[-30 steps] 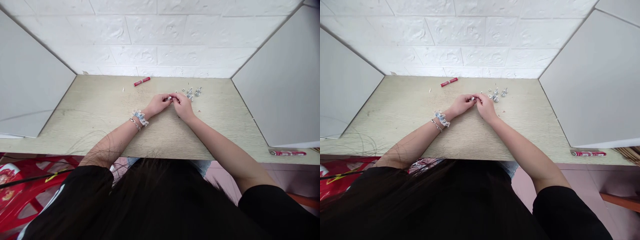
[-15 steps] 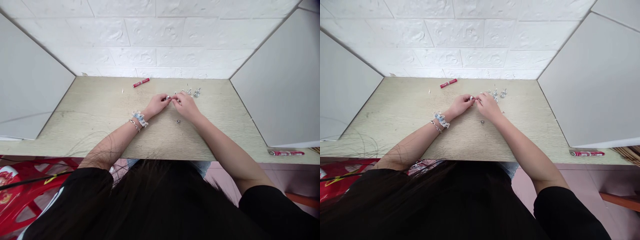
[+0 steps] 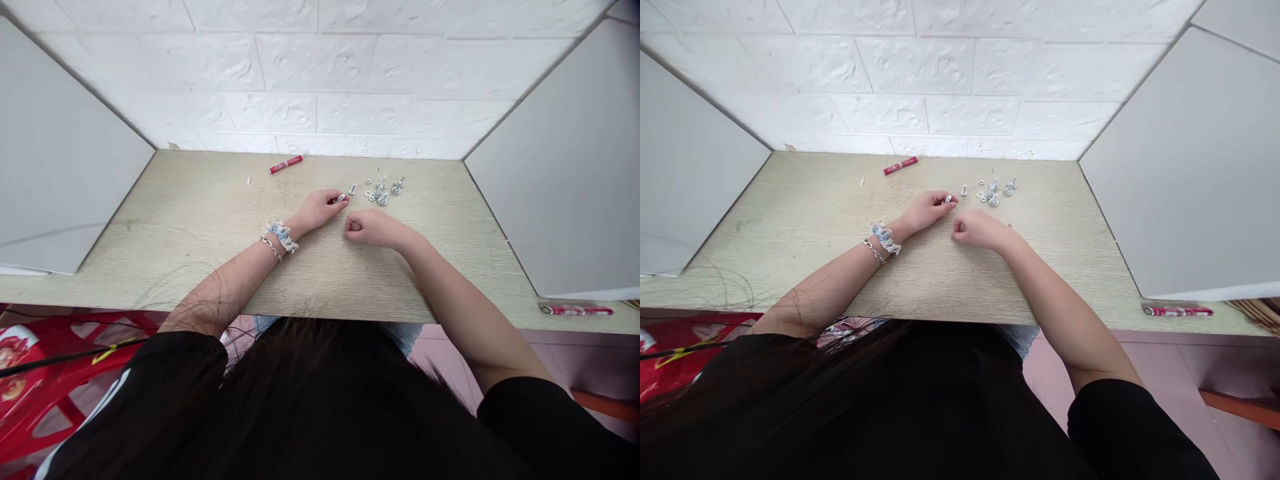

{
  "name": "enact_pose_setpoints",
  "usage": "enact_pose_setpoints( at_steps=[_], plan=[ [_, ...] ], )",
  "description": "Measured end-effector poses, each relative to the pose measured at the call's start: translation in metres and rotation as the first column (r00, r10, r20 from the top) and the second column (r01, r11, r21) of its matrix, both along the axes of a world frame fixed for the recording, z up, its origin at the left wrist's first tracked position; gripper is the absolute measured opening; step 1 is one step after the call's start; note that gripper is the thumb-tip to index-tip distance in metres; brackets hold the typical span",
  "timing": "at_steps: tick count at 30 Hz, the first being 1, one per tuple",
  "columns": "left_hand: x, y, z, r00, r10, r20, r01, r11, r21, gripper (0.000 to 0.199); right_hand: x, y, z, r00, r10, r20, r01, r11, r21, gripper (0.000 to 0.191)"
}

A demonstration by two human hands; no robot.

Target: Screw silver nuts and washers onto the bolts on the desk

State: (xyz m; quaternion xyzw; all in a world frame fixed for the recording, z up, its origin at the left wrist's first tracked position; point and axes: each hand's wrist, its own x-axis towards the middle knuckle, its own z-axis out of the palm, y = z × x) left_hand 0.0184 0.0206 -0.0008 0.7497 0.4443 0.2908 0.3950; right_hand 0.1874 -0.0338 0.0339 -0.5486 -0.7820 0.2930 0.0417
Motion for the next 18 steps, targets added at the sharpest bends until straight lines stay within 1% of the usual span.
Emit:
enact_pose_setpoints(
  at_steps=[2,4,6,9,11,13,14,16,17,18],
  plan=[
    [0.0,0.001,-0.001,1.0,-0.007,-0.001,0.007,1.0,0.014,0.015,-0.003,0.003,-0.009,0.999,-0.011,-0.041,0.016,0.994,0.111,0.013],
    [0.0,0.001,-0.002,1.0,-0.016,-0.009,0.016,1.0,0.025,0.016,-0.004,0.005,-0.016,0.997,-0.014,-0.076,0.028,0.982,0.185,0.012],
    [0.0,0.001,-0.002,1.0,-0.021,-0.021,0.021,0.999,0.026,0.016,-0.004,0.007,-0.02,0.996,0.008,-0.085,0.01,0.979,0.204,0.013],
    [0.0,0.001,-0.002,0.999,-0.015,-0.032,0.015,1.0,0.02,0.017,-0.003,0.009,-0.021,0.996,0.044,-0.072,-0.027,0.977,0.211,0.018],
    [0.0,0.002,-0.002,0.999,-0.017,-0.03,0.018,1.0,0.023,0.018,-0.003,0.009,-0.022,0.993,0.039,-0.108,-0.011,0.969,0.248,0.017],
    [-0.001,0.003,-0.003,0.999,-0.035,-0.009,0.035,0.999,0.027,0.02,-0.004,0.009,-0.026,0.971,0.003,-0.241,0.07,0.954,0.292,0.017],
    [-0.001,0.003,-0.004,0.999,-0.04,-0.002,0.04,0.999,0.03,0.021,-0.005,0.009,-0.029,0.939,-0.03,-0.343,0.141,0.942,0.304,0.016],
    [-0.001,0.004,-0.005,0.999,-0.043,-0.006,0.043,0.998,0.049,0.022,-0.008,0.009,-0.036,0.824,-0.099,-0.557,0.311,0.902,0.299,0.017],
    [-0.001,0.005,-0.006,0.999,-0.045,-0.018,0.046,0.997,0.063,0.022,-0.01,0.009,-0.039,0.762,-0.128,-0.635,0.386,0.877,0.287,0.019],
    [-0.001,0.004,-0.007,0.998,-0.052,-0.03,0.054,0.996,0.077,0.022,-0.011,0.009,-0.041,0.72,-0.148,-0.678,0.437,0.855,0.278,0.02]
  ],
)
